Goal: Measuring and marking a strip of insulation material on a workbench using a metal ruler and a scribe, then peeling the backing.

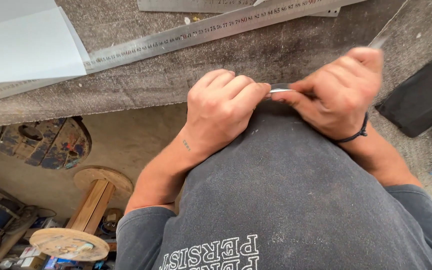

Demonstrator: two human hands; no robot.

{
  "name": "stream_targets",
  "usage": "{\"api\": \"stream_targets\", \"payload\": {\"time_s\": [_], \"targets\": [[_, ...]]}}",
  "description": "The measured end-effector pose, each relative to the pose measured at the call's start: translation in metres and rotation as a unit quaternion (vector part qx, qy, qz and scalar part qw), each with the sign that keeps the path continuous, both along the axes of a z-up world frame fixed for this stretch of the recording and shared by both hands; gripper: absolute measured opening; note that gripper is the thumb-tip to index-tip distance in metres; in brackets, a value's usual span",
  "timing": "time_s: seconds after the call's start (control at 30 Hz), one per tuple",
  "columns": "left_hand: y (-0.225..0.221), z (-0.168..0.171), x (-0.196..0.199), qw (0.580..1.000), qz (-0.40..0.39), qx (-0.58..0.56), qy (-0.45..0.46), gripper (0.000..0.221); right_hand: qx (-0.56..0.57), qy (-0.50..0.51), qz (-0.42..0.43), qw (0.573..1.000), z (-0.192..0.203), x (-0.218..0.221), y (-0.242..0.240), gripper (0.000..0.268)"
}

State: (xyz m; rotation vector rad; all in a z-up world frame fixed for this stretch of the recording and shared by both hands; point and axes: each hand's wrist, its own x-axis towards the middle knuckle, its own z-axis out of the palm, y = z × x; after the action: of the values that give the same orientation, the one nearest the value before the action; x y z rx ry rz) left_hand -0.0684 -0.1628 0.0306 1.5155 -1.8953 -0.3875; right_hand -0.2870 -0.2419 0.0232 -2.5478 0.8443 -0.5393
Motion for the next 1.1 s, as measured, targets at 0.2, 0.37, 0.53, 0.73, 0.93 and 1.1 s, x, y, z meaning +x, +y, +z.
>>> {"api": "stream_targets", "payload": {"time_s": [0.2,0.37,0.53,0.73,0.93,1.1], "targets": [[0.007,0.004,0.008,0.999,0.02,0.04,-0.012,0.02,-0.011,0.016,0.026,0.999,0.004,-0.005,-0.008,0.041],[0.008,-0.006,0.009,0.996,0.015,0.089,-0.021,0.015,0.083,-0.044,0.067,0.993,0.005,0.001,-0.009,0.013],[-0.003,-0.012,-0.004,0.999,-0.019,0.041,0.001,0.028,0.044,-0.026,0.045,0.998,0.002,0.003,-0.006,0.023],[-0.005,0.0,-0.003,1.0,-0.004,0.002,-0.031,0.03,-0.064,0.016,0.013,0.998,-0.008,-0.01,-0.005,0.065],[0.004,-0.007,0.01,0.995,0.019,0.085,-0.039,0.015,0.052,0.041,0.023,0.998,-0.002,-0.022,-0.013,0.033],[0.004,-0.021,0.009,0.994,-0.034,0.104,0.001,0.017,0.082,-0.029,0.057,0.995,-0.001,-0.005,-0.009,0.012]]}}
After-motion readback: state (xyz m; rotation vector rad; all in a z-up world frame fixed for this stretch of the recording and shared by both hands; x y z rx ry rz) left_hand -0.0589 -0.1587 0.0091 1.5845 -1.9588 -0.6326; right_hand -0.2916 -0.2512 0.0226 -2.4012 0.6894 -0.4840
